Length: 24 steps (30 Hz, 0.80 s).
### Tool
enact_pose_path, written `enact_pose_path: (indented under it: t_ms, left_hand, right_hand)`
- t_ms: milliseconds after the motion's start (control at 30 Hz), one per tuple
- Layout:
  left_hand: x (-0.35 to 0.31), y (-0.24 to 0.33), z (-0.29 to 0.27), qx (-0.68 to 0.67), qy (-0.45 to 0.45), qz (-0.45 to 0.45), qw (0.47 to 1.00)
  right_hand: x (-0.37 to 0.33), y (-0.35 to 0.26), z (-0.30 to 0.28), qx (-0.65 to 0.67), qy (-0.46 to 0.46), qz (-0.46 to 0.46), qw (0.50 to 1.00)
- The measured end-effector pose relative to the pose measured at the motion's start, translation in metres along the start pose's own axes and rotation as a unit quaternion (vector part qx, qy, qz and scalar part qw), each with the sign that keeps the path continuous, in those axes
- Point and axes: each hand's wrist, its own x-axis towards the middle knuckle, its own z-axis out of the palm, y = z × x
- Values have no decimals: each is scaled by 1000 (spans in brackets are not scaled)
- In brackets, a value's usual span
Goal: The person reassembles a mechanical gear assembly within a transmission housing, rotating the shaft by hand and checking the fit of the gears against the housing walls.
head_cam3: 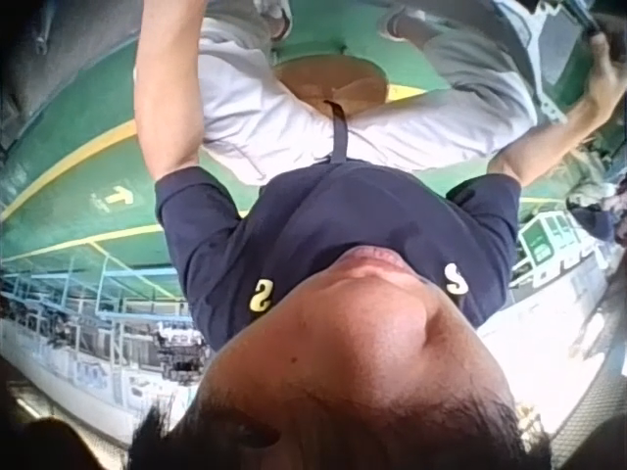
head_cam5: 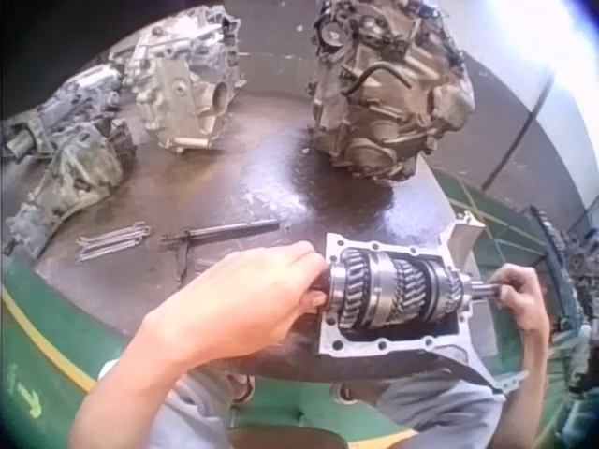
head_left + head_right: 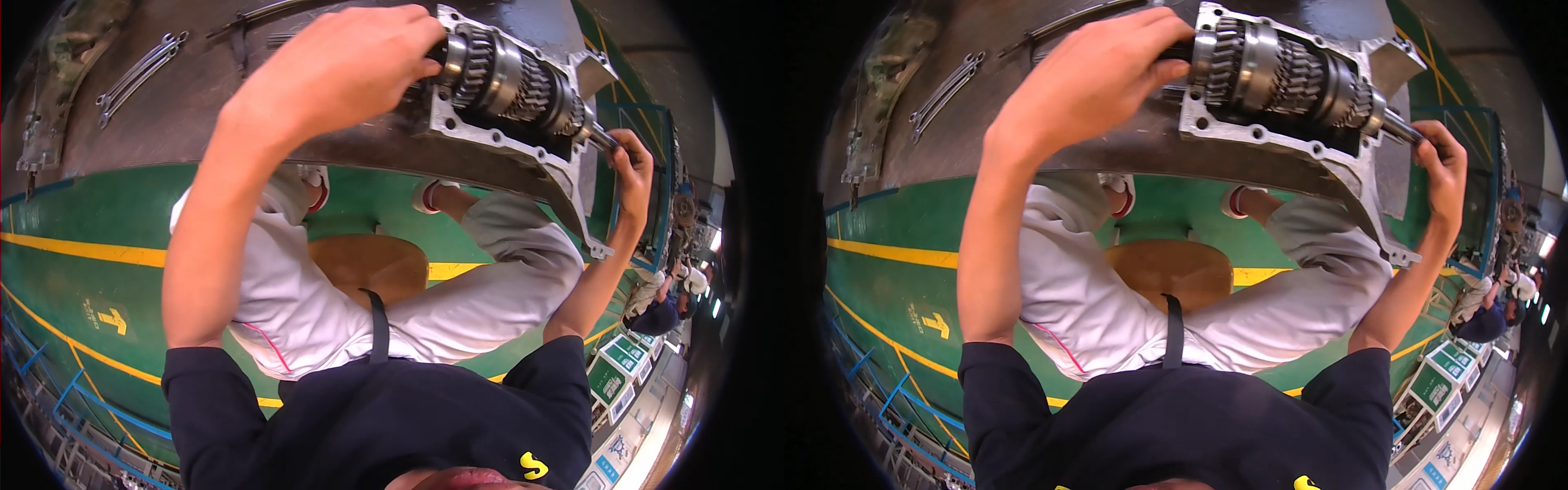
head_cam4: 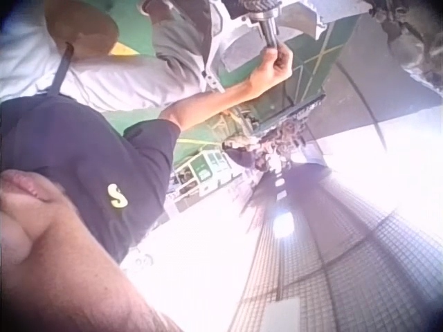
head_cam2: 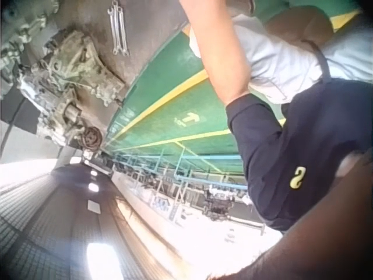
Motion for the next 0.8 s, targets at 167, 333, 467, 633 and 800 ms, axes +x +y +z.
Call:
enact_pose_path:
  t_ms: [167, 333, 467, 633, 800]
  left_hand:
    - [2, -16, 0, -3, 30, 42, 999]
    - [-2, -7, 5, 8, 37, -7, 999]
    - [7, -1, 11, 0, 32, -8, 999]
    - [10, -7, 14, -28, 39, -9, 999]
    - [15, 1, 18, 20, 29, 22, 999]
  right_hand:
    - [10, 0, 14, 3, 14, 37, 999]
    - [16, -5, 45, -4, 85, 7, 996]
    - [10, 18, 22, -9, 73, -25, 997]
    - [9, 5, 27, 75, 106, -6, 992]
    - [7, 16, 28, 72, 195, 2, 978]
